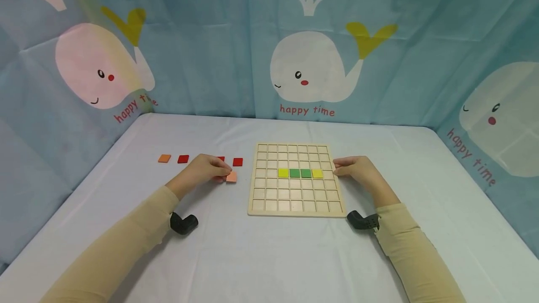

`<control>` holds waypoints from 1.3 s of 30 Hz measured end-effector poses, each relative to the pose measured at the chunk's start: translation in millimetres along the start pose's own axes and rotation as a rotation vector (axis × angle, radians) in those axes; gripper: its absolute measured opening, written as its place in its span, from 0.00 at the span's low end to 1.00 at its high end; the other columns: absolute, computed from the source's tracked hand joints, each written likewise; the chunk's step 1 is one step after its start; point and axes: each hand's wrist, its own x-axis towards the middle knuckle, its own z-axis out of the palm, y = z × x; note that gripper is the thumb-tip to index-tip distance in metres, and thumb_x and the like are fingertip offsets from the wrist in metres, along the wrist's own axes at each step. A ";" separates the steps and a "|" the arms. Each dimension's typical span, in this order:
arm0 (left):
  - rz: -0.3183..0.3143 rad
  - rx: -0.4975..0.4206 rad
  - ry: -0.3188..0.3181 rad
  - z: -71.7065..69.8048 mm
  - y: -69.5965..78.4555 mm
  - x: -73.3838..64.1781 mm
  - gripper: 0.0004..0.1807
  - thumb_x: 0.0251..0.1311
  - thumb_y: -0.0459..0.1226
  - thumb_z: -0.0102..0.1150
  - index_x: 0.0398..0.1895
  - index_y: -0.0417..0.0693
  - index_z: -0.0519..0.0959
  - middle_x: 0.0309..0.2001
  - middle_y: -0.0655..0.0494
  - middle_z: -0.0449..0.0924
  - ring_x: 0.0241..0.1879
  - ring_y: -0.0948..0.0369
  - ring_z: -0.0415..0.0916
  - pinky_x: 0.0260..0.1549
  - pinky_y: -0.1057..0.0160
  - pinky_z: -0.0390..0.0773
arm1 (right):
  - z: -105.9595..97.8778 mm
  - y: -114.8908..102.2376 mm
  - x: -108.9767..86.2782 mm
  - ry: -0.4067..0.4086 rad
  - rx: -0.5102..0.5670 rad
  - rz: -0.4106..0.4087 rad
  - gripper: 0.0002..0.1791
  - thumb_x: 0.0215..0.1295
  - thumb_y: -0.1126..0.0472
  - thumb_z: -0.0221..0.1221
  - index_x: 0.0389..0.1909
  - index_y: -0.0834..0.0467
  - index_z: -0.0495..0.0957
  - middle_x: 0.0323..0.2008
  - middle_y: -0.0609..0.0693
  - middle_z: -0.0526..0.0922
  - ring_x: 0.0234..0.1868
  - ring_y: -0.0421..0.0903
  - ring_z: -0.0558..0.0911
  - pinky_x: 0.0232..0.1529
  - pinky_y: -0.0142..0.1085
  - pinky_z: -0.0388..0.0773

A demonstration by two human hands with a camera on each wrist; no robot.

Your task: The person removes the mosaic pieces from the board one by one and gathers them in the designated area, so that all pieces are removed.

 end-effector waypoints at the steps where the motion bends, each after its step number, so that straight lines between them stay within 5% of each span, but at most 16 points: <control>1: -0.001 0.009 0.001 0.6 0.4 0.7 0.13 0.63 0.41 0.65 0.46 0.43 0.85 0.36 0.55 0.86 0.33 0.63 0.79 0.40 0.69 0.80 | -0.1 -0.1 -0.2 -0.001 0.001 -0.001 0.29 0.61 0.60 0.66 0.64 0.61 0.75 0.59 0.59 0.81 0.57 0.49 0.79 0.61 0.44 0.73; 39: -0.001 0.073 0.003 10.4 8.6 1.6 0.09 0.63 0.39 0.64 0.42 0.43 0.86 0.36 0.53 0.85 0.35 0.61 0.78 0.37 0.69 0.79 | 0.0 -1.8 -0.9 -0.003 0.014 0.001 0.29 0.62 0.61 0.66 0.64 0.62 0.75 0.60 0.59 0.81 0.59 0.49 0.79 0.63 0.45 0.73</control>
